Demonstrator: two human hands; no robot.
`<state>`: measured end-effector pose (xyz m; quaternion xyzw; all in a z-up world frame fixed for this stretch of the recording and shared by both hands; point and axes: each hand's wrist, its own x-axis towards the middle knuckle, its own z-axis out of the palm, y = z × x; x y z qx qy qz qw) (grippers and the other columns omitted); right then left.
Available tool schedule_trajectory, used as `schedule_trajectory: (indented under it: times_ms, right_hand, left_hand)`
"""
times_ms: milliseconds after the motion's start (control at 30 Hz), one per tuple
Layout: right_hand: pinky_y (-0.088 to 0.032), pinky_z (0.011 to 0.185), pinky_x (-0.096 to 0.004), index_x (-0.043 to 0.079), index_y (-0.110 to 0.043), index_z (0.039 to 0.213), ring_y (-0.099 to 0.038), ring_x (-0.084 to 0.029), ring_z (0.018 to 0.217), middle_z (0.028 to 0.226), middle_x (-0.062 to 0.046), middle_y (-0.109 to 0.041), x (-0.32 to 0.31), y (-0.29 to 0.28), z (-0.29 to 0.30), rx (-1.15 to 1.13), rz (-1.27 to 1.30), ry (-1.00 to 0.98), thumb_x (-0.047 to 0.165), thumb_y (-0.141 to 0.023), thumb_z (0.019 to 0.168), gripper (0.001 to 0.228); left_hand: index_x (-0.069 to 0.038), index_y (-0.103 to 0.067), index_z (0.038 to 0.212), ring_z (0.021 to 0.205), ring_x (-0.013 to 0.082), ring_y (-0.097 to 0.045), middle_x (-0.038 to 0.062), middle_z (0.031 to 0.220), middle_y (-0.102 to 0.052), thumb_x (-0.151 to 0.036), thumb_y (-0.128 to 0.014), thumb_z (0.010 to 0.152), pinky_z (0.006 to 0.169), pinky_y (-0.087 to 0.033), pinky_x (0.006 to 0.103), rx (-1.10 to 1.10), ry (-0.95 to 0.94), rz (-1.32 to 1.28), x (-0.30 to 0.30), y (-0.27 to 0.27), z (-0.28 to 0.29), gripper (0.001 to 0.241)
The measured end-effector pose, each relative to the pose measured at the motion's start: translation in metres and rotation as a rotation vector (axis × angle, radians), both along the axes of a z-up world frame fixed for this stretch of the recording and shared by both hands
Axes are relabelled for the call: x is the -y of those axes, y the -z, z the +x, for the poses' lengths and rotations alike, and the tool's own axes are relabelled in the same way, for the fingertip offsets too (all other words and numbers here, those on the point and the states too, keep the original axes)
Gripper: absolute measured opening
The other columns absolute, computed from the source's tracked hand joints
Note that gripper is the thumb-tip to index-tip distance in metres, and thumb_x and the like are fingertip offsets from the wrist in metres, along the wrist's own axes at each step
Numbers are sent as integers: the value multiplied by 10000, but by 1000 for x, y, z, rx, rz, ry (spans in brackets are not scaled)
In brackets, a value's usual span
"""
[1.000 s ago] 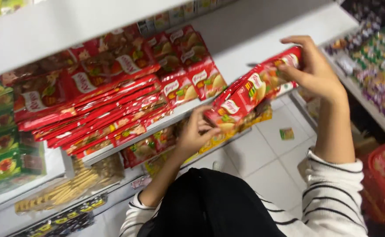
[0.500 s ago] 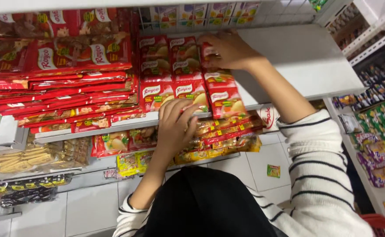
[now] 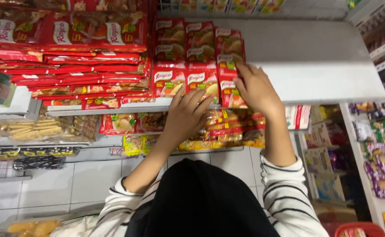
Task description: The person takes seasoning packets from a basket by hand and stacks them onto a store shelf.
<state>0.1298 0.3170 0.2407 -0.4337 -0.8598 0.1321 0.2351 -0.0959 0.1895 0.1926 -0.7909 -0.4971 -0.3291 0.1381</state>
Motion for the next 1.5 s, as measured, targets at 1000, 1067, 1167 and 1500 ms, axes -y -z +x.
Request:
schedule_trajectory:
  times_ms: [1000,1067,1167,1500]
  right_hand:
    - [-31,1226,-661,144,-565,1479,-337,-366,1526,1604,-180,-443,144,33,-21,-77,183,494,287,-674,976,533]
    - [-40,1257,-647,126,-521,1537,-329,-366,1557,1632,-182,-440,168,62,6,-210,123,623,242,-626,1022,538]
    - [-53,1250,-644,106,-526,1528,-365,-357,1542,1605,-182,-475,199,102,57,-202,107,828,226,-636,1046,509]
    - [-171,1214,-651,166,-647,1362,-582,-259,1346,1364,-68,-665,365,202,215,61,-11,1386,208,-694,981,387]
  left_hand:
    - [-36,-576,1395,1346,324,-521,157,1389,-583,-191,-716,887,1184,-287,610,58,312,-143,4,-17,35,549]
    - [-27,-592,1373,1295,311,-559,142,1340,-615,-181,-721,862,1177,-340,590,42,428,-191,10,0,68,550]
    - [-35,-617,1332,1204,297,-606,123,1240,-649,-164,-713,861,1181,-402,566,18,550,-67,10,37,135,498]
    - [-63,-662,1255,1019,292,-664,94,1065,-694,-241,-702,856,1030,-467,524,-105,946,-405,93,174,371,439]
